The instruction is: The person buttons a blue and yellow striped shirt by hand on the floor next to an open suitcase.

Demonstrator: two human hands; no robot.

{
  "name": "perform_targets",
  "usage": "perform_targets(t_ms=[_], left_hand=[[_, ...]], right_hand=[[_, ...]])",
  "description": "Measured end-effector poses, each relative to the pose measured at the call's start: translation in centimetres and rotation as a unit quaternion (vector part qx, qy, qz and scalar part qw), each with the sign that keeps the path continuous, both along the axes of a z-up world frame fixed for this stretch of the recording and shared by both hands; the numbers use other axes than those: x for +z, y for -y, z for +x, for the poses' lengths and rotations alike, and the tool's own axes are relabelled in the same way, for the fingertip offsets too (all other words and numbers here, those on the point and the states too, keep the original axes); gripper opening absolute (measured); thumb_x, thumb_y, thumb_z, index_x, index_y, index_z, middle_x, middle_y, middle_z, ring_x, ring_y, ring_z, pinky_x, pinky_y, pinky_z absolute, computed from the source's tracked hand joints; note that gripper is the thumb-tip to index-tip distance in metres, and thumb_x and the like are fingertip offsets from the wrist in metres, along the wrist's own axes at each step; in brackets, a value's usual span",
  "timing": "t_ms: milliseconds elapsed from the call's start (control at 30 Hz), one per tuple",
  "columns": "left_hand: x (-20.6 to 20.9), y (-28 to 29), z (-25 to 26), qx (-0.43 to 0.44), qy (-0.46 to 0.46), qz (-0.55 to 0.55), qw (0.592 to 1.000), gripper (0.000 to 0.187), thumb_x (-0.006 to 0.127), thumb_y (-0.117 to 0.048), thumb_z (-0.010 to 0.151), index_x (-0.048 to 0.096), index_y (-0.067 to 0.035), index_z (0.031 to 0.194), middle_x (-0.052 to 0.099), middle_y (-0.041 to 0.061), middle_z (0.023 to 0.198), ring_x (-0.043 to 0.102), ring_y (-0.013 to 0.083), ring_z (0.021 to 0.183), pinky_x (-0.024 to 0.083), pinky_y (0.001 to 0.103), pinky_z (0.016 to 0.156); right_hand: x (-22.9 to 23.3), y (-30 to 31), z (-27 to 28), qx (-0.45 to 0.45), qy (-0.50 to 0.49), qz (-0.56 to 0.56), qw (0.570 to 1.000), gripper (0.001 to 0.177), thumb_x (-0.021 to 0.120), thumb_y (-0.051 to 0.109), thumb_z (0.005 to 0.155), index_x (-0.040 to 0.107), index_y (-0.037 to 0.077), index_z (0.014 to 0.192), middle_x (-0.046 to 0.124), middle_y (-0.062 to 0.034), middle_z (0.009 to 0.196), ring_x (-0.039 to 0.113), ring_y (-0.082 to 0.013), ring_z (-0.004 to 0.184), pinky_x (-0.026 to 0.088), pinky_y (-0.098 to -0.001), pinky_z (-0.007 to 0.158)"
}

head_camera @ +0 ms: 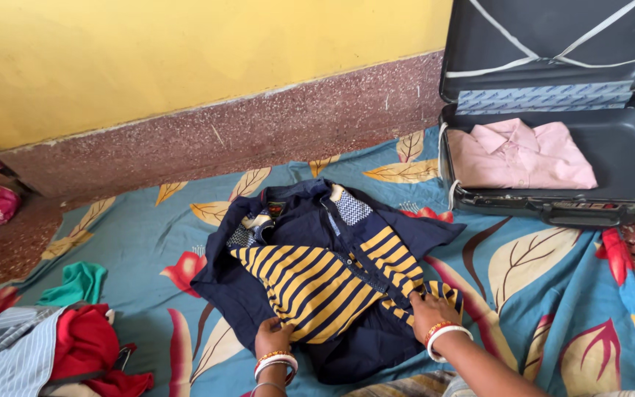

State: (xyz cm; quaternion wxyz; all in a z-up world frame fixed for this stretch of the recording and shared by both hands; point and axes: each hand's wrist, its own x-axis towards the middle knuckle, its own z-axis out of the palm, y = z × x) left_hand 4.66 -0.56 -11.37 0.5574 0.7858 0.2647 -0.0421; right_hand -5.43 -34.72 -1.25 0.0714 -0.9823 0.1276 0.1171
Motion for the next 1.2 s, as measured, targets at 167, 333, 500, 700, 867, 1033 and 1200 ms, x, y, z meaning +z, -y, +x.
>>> perform_targets(t_ms=[167,333,500,700,867,1033,1200], left_hand=[[4.6,-0.8,-0.4,0.042,0.188,0.064,0.979,0.033,0.077,-0.016,0.081,0.071,-0.003,0.111,0.078,0.013,0.092,0.073,0.0202,0.081,0.057,0.034,0.076],[8.3,-4.4,-3.4,0.174,0.243,0.137,0.944,0.018,0.071,-0.019,0.088,0.073,-0.004,0.099,0.075,0.014,0.094,0.071,0.0282,0.085,0.056,0.041,0.081],[10.1,-7.9,-6.9,0.390,0.188,0.274,0.859,0.014,0.063,-0.014,0.093,0.076,-0.012,0.099,0.066,0.016,0.111,0.063,0.0378,0.101,0.049,0.051,0.087],[11.4,-4.0,-7.9,0.170,0.226,0.494,0.822,0.027,0.069,-0.018,0.076,0.074,-0.011,0.102,0.066,0.013,0.111,0.062,0.0346,0.103,0.051,0.049,0.086],[10.9,3.0,-9.1,-0.221,0.122,0.444,0.860,0.040,0.078,-0.042,0.081,0.069,-0.012,0.106,0.062,0.011,0.118,0.058,0.0334,0.117,0.053,0.047,0.092],[8.8,4.6,-9.7,-0.324,0.024,0.479,0.816,0.062,0.084,-0.032,0.071,0.059,-0.016,0.125,0.054,0.014,0.136,0.056,0.0357,0.123,0.054,0.046,0.092],[6.8,2.6,-8.0,-0.270,0.082,0.420,0.863,0.020,0.067,-0.021,0.094,0.069,-0.013,0.112,0.073,0.015,0.108,0.070,0.0347,0.102,0.056,0.046,0.089]], right_hand=[[-1.0,0.7,-0.1,-0.011,0.016,0.030,0.999,0.040,0.056,0.016,0.096,0.054,0.020,0.135,0.061,-0.0118,0.136,0.057,-0.0323,0.130,0.047,-0.0414,0.110],[0.7,0.5,-0.6,-0.039,-0.014,0.058,0.997,0.040,0.054,0.014,0.096,0.056,0.022,0.135,0.058,-0.0079,0.141,0.056,-0.0305,0.133,0.047,-0.0430,0.110],[0.0,1.1,-0.3,-0.006,0.000,0.042,0.999,0.040,0.052,0.011,0.096,0.059,0.021,0.134,0.059,-0.0065,0.143,0.057,-0.0286,0.134,0.048,-0.0428,0.110],[0.3,1.1,-0.2,-0.012,-0.012,0.039,0.999,0.042,0.050,0.014,0.098,0.057,0.023,0.138,0.060,-0.0061,0.143,0.058,-0.0283,0.133,0.048,-0.0424,0.110],[0.8,1.2,-0.6,-0.021,0.004,0.064,0.998,0.042,0.052,0.015,0.096,0.059,0.024,0.137,0.062,-0.0055,0.141,0.060,-0.0285,0.130,0.050,-0.0433,0.107],[-1.5,2.6,0.6,-0.053,0.079,0.095,0.991,0.029,0.055,0.023,0.097,0.070,0.027,0.122,0.069,-0.0056,0.130,0.065,-0.0288,0.122,0.052,-0.0440,0.103],[-1.8,3.5,2.5,-0.058,0.212,0.115,0.969,0.024,0.064,0.028,0.090,0.074,0.021,0.111,0.069,-0.0098,0.119,0.064,-0.0343,0.110,0.050,-0.0477,0.094]])
